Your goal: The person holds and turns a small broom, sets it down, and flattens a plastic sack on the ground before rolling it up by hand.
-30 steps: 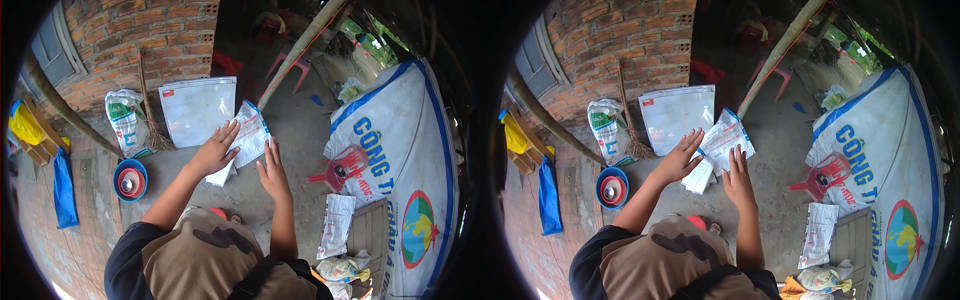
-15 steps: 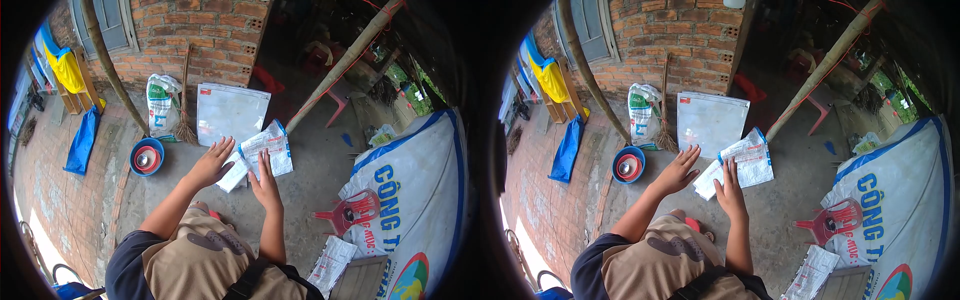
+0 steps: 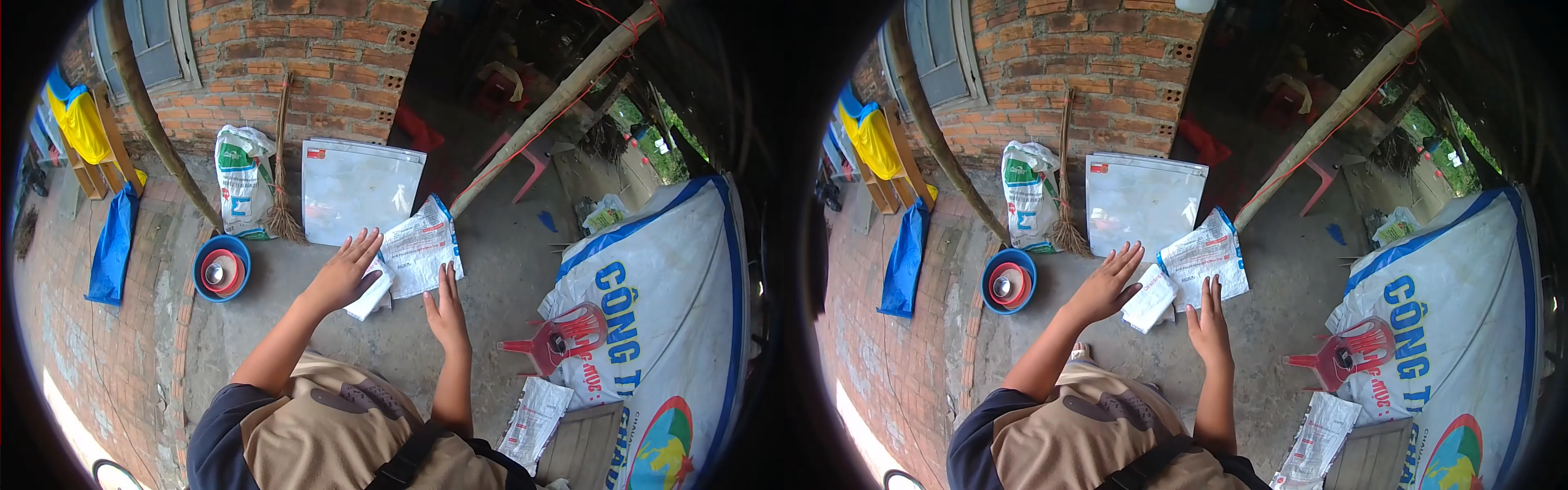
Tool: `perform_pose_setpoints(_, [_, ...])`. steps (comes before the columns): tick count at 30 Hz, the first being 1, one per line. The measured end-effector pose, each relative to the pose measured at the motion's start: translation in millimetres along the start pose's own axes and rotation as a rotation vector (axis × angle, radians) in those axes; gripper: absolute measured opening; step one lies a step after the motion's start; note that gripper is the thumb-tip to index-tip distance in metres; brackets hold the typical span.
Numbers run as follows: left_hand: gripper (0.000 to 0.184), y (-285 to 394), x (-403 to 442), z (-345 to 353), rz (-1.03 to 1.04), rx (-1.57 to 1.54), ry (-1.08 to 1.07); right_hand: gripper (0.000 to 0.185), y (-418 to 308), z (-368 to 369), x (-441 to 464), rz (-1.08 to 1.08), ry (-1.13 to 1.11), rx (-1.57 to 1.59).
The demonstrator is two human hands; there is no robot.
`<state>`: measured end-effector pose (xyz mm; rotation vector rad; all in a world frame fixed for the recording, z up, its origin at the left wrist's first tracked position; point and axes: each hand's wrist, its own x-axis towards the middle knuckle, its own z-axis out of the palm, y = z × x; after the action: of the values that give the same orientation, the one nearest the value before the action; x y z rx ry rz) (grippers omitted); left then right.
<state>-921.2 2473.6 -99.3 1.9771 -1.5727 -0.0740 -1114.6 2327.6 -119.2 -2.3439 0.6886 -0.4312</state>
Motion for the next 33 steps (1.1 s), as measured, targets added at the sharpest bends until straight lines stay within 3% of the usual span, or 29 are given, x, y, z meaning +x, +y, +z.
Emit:
perform_pose_setpoints(10, [0.060,-176.6,29.5,-77.8,-0.034,-0.038,0.000,0.061,-93.3,99.9,112.0,-0.017,-0.015,-0.001])
perform_pose_setpoints(15, [0.059,-236.0,60.1,-82.9,-0.101,-0.056,0.015,0.062,-99.8,121.6,144.7,0.016,-0.007,-0.040])
perform_pose_setpoints(23, [0.057,-225.8,99.4,-30.0,-0.254,-0.283,-0.015,0.063,-38.8,90.0,188.7,0.067,-0.054,-0.072])
perform_pose_setpoints(33, [0.057,-147.1,159.9,64.7,-0.378,-0.159,-0.048,0.057,96.6,27.4,223.1,0.071,-0.132,0.012])
